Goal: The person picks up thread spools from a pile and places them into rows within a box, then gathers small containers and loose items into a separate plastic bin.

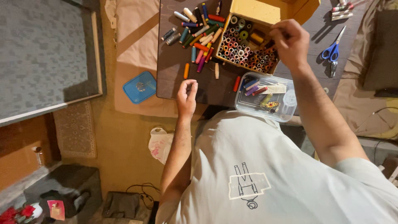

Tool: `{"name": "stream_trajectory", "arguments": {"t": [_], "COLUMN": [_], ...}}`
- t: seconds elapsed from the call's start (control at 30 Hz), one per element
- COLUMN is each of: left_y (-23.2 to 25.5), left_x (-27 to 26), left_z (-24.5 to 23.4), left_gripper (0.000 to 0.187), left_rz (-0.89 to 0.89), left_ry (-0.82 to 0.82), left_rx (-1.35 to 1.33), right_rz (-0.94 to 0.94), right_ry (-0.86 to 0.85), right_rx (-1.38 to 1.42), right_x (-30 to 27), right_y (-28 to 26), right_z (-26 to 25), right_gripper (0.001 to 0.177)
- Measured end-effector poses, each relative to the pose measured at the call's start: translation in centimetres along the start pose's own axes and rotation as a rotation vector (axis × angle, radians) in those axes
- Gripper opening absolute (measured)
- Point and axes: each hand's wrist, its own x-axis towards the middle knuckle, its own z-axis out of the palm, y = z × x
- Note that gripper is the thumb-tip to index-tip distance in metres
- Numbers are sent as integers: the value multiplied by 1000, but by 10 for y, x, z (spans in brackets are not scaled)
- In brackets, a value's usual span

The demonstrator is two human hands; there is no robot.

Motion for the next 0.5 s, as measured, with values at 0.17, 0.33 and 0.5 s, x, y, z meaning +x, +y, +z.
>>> {"name": "stream_trajectory", "arguments": {"t": [0.17,0.33,0.5], "left_y": [15,17,9], "left_x": [22,42,41], "left_z": [25,73,96], "left_gripper": [32,56,59], "left_rz": [154,235,294], "left_ry": [-86,-192,-140], "left_rx": [94,89,158], "right_rz": [80,361,321], "right_ry": [240,93,54], "right_rx": [-110,72,277], "right_x": [-8,-11,-11], "right_y": [61,79,85], "right_z": [-36,-39,-36], "right_gripper": [31,52,53]}}
